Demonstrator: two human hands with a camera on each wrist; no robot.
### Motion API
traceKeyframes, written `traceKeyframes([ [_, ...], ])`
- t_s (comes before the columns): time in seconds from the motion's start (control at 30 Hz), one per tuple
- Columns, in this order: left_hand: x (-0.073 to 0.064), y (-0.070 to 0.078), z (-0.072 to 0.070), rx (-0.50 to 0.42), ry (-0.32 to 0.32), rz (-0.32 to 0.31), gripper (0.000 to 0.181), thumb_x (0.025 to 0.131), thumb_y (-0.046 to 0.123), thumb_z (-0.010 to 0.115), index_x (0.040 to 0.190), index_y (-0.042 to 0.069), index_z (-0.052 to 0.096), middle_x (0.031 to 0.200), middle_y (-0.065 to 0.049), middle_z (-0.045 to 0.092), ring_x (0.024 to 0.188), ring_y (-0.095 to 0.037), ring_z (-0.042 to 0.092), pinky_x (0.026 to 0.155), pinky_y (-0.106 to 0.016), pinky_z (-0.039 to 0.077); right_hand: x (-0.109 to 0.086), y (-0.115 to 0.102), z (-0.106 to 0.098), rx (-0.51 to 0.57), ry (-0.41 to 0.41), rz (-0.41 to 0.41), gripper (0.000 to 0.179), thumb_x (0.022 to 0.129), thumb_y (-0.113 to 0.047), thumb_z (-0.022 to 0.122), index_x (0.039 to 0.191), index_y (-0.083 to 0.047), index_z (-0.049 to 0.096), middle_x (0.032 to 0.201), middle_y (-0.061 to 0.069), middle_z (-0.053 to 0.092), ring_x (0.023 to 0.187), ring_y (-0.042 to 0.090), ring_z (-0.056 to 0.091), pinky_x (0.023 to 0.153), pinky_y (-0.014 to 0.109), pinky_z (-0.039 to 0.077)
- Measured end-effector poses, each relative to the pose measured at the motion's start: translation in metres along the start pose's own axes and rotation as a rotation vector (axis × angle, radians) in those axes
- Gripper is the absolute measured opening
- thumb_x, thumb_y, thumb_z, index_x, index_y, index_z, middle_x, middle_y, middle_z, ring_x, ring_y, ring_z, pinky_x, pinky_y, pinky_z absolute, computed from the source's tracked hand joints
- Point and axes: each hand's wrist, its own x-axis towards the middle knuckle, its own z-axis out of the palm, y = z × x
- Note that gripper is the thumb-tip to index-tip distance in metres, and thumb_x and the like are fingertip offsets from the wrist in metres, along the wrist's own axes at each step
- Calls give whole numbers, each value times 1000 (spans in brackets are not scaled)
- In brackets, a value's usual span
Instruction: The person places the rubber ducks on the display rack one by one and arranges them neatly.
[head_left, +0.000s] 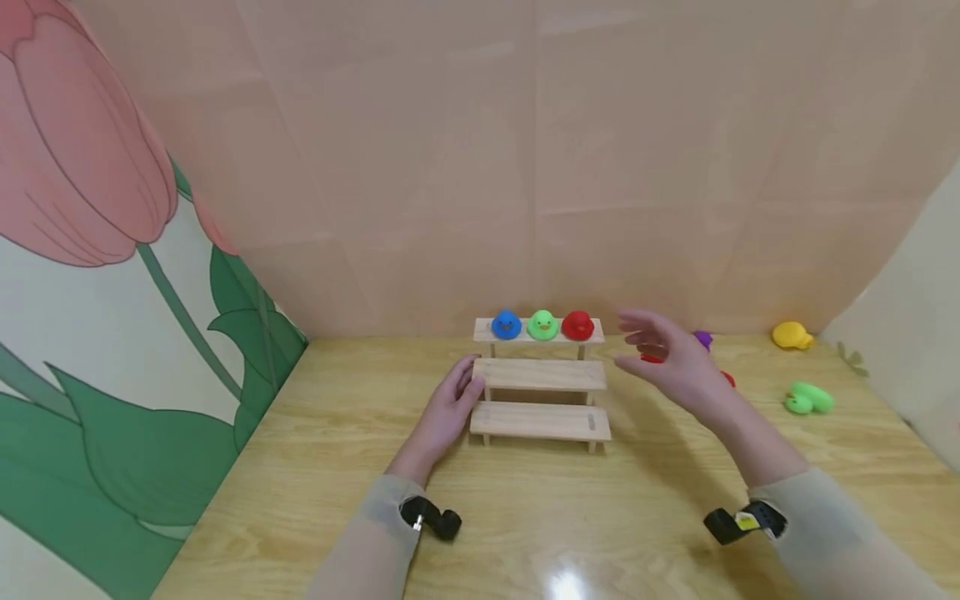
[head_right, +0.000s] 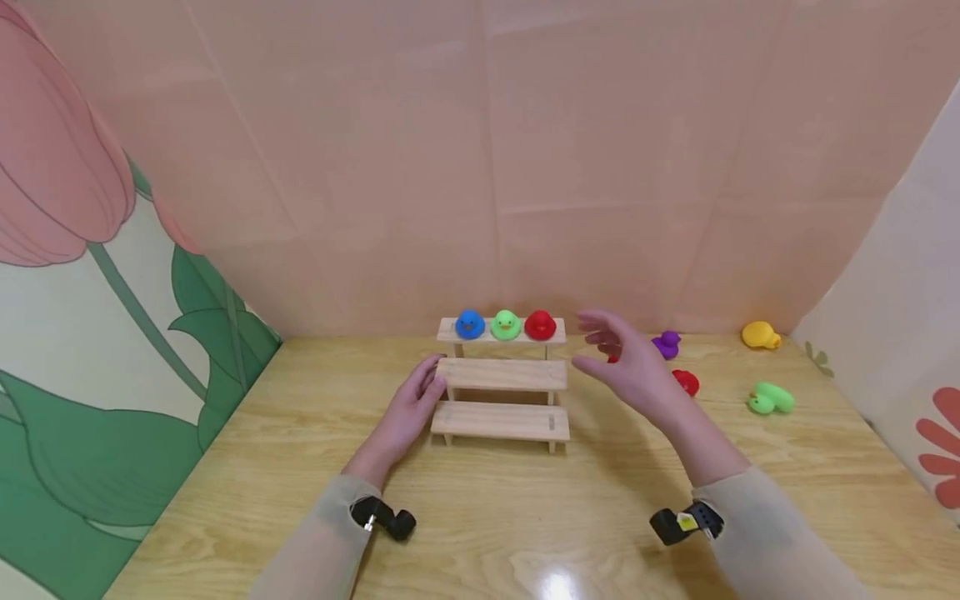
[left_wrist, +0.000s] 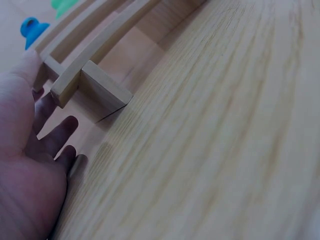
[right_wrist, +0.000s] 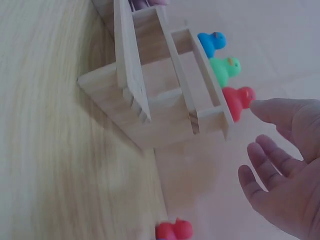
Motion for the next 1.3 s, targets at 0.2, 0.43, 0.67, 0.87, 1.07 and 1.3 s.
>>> traceKeyframes([
  [0.2, 0, 2, 0, -1, -3, -6, 65, 116, 50, 54, 172, 23, 38, 169, -3, 51, 156, -22, 44, 129, -45, 36, -22, 12, -17, -50, 49, 52, 70, 103, -30, 83, 163, -13, 51, 155, 18, 57, 137, 47, 58, 90, 3, 46],
  [0.43, 0, 3, 0, 17, 4, -5, 64, 116, 50, 54, 172, 24, 39, 169, -3, 51, 157, -22, 44, 129, -45, 35, -38, 34, -34, -96, 94, 74, 68, 105, -29, 80, 163, -8, 50, 153, 21, 58, 138, 40, 55, 91, 1, 43],
  [0.67, 0, 3, 0, 19, 4, -12, 64, 116, 51, 53, 172, 26, 38, 169, -2, 50, 157, -21, 43, 129, -45, 36, -46, 50, -42, -43, 102, 131, 71, 107, -33, 77, 165, -8, 46, 155, 24, 54, 136, 50, 56, 80, 12, 58],
  [0.87, 0, 3, 0, 22, 0, -10, 64, 116, 49, 53, 172, 24, 38, 170, -3, 49, 158, -22, 43, 130, -44, 35, -50, 68, -49, -121, 109, 206, 75, 107, -43, 75, 167, -8, 45, 161, 31, 48, 141, 59, 49, 88, 21, 60],
  [1.07, 1, 4, 0, 19, 4, -8, 65, 116, 50, 54, 173, 23, 37, 170, -4, 49, 158, -23, 43, 130, -44, 35, -53, 90, -54, -144, 108, 276, 80, 107, -48, 71, 169, -7, 41, 165, 34, 41, 144, 63, 43, 108, 77, 47],
  [1.3, 1, 3, 0, 18, -1, -6, 65, 117, 47, 53, 173, 19, 37, 170, -5, 49, 158, -23, 42, 129, -45, 35, -55, 107, -55, -161, 81, 269, 83, 106, -48, 74, 169, -5, 40, 168, 36, 36, 146, 63, 39, 110, 80, 41],
])
